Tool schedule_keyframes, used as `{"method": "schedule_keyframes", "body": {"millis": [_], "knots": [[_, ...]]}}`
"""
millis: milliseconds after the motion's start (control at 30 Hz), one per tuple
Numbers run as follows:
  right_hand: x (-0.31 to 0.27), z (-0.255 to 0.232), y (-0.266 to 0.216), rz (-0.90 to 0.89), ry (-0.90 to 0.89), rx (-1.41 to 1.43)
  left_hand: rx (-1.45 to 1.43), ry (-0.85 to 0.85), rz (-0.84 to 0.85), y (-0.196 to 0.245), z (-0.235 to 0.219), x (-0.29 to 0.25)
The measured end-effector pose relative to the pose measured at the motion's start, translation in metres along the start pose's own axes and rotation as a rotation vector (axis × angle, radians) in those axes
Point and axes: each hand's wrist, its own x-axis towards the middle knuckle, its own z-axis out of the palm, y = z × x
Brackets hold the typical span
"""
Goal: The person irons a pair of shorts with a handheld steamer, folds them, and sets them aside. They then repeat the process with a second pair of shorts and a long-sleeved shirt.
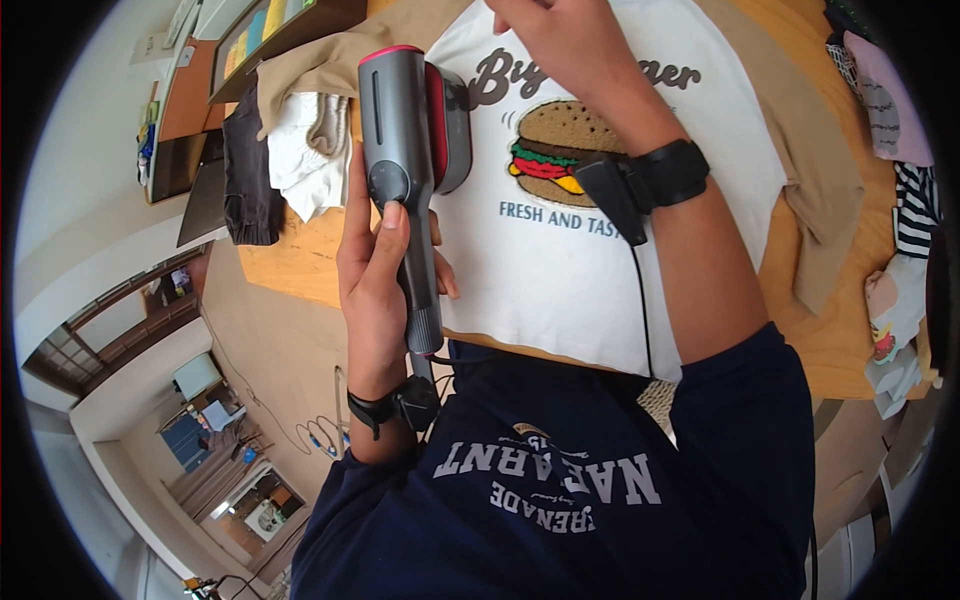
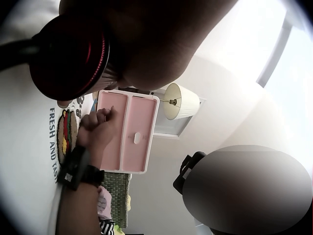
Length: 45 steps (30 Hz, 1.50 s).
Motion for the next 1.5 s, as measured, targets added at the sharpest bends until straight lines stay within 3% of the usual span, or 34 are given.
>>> {"method": "schedule_keyframes", "body": {"millis": [933,1000,1500], "knots": [[0.007,-0.002,0.012,-0.098,-0.028,-0.102,-0.042,0.094,0.032,-0.007,0.0,-0.006],[0.007,-0.002,0.011,-0.024,-0.035,-0.094,-0.039,0.088,0.046,-0.011,-0.003,-0.006],[0.006,-0.004,0.013,-0.002,-0.041,-0.172,-0.178,0.04,0.143,-0.025,-0.006,-0.007]]}}
